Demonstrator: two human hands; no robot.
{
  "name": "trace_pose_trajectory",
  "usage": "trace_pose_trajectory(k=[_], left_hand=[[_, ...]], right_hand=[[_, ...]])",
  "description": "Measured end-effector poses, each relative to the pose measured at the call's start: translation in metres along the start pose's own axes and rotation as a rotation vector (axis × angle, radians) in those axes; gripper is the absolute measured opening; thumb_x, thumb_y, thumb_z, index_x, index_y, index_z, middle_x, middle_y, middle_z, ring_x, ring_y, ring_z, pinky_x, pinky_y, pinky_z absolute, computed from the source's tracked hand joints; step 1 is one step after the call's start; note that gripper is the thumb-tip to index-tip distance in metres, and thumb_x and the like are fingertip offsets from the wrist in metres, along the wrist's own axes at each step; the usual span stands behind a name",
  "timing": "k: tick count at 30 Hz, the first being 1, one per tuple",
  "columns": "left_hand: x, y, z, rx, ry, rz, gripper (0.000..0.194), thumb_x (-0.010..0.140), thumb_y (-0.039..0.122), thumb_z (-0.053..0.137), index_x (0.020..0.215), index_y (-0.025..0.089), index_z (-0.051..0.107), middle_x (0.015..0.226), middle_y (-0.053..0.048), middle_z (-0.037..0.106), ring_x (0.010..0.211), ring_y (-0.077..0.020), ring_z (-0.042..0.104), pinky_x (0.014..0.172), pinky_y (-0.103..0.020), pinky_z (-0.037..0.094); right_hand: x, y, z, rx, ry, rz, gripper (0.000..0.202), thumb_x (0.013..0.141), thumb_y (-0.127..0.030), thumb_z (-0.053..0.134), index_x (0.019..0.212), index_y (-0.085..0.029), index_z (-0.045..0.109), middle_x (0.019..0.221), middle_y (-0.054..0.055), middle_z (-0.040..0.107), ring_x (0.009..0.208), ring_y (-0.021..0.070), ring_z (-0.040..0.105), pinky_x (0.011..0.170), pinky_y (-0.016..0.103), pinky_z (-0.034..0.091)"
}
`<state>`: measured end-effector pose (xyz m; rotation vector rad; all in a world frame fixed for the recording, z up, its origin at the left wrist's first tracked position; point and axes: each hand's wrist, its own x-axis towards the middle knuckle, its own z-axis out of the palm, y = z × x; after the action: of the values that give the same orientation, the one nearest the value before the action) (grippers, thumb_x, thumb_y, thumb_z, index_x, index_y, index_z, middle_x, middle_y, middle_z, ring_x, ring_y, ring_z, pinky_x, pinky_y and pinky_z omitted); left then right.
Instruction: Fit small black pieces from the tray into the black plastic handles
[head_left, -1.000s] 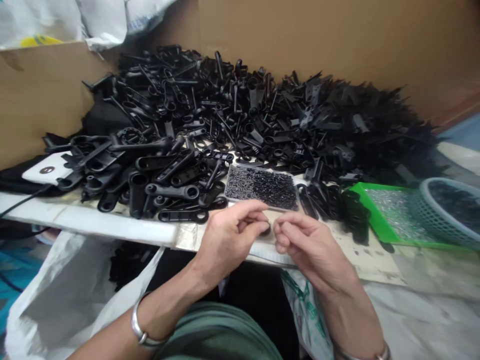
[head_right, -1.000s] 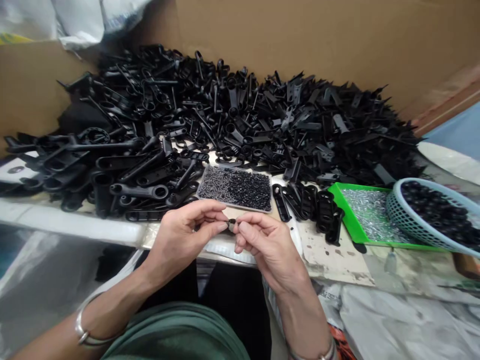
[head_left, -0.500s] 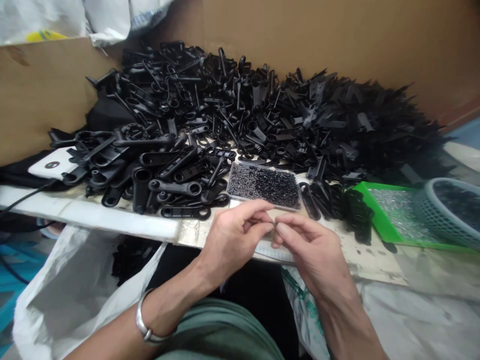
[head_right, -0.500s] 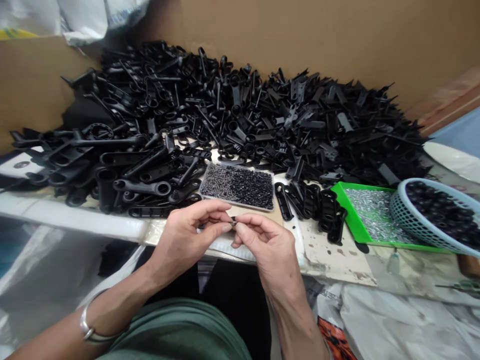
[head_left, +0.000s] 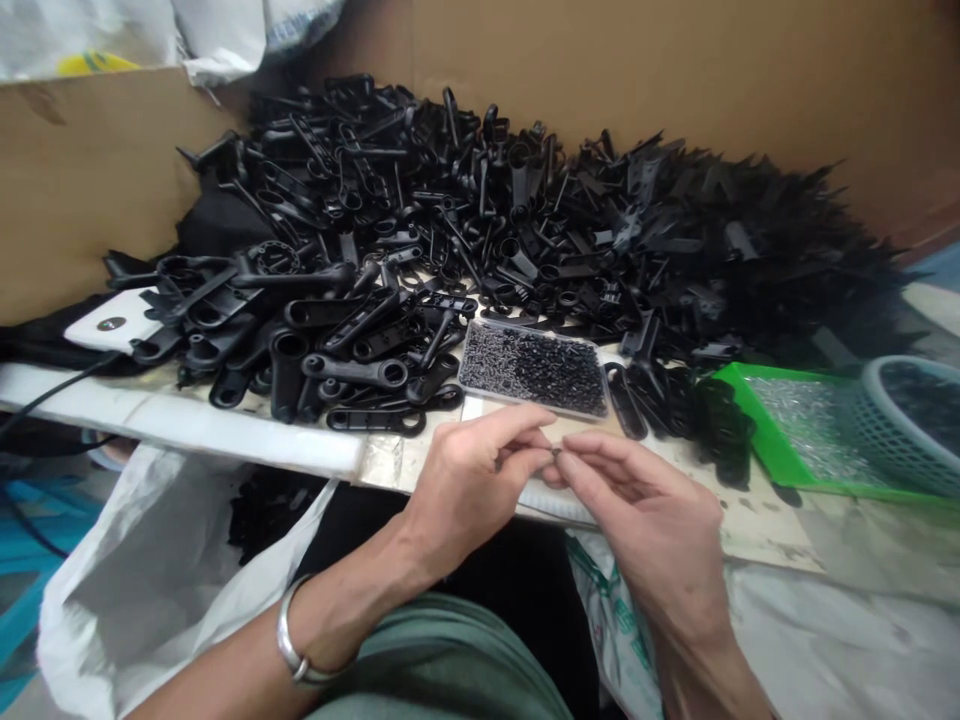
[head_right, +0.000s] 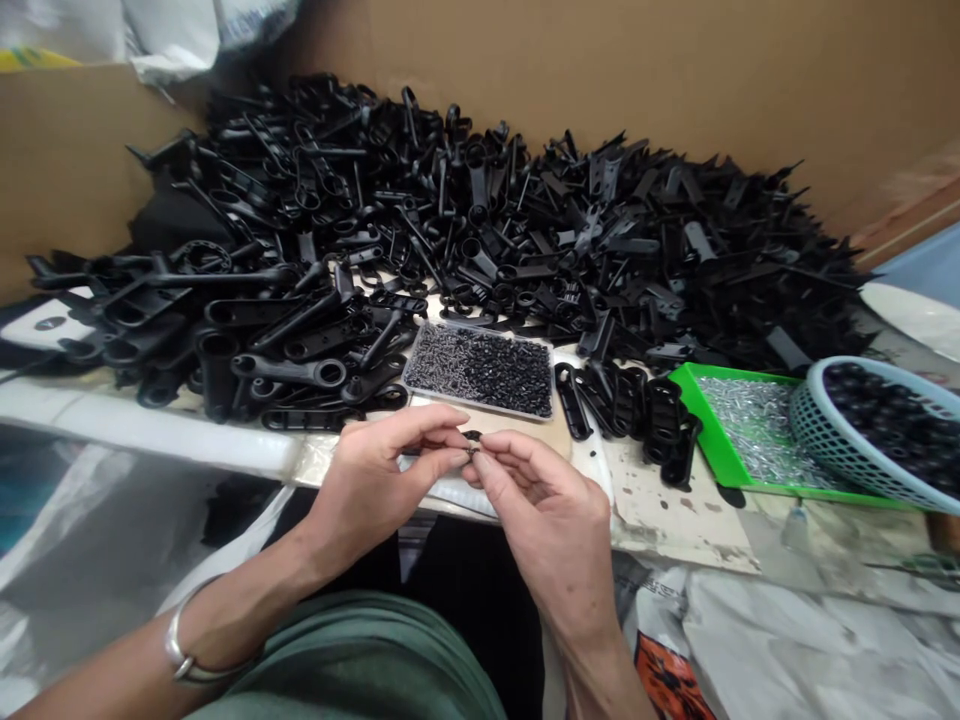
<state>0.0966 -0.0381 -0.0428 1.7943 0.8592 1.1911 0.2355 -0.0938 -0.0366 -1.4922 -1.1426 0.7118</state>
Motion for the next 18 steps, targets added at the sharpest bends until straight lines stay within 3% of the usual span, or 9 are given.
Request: trace_pose_trajectory(k=[10, 14, 18], left_hand=[[-0.0036, -0.0005, 0.0030, 0.220, 0.056, 0.144, 0.018, 0.076, 0.004, 0.069, 0.089, 0.016, 0.068, 0.082, 0.002, 0.075, 0.073, -0.0106, 0.071, 0.071, -0.014, 0.055], [-0.0056, -0.0014, 0.0042, 0.259, 0.063, 0.165, 0.017, 0.076, 0.004, 0.069, 0.086, 0.017, 0.068, 0.079, 0.003, 0.074, 0.070, -0.0112, 0.071, 0.068, -0.016, 0.056], [-0.0052, -0.0022, 0.0036, 0.283, 0.054, 0.162, 0.017, 0.076, 0.005, 0.069, 0.086, 0.018, 0.068, 0.080, 0.003, 0.075, 0.070, -0.0121, 0.071, 0.068, -0.018, 0.056]], right_hand=[[-0.0063, -0.0044, -0.0011, -0.470, 0.086, -0.311, 0.008, 0.083, -0.021, 0.066, 0.090, -0.023, 0.071, 0.083, -0.004, 0.074, 0.069, 0.0098, 0.070, 0.067, 0.015, 0.056], [-0.0084, -0.0022, -0.0020, -0.580, 0.096, -0.450, 0.009, 0.084, -0.018, 0.065, 0.091, -0.019, 0.071, 0.083, -0.001, 0.074, 0.066, 0.0110, 0.069, 0.075, 0.019, 0.056], [-0.0080, -0.0007, -0.0027, -0.613, 0.052, -0.481, 0.012, 0.086, -0.017, 0.063, 0.095, -0.021, 0.069, 0.086, -0.001, 0.074, 0.067, 0.0125, 0.069, 0.076, 0.022, 0.056]])
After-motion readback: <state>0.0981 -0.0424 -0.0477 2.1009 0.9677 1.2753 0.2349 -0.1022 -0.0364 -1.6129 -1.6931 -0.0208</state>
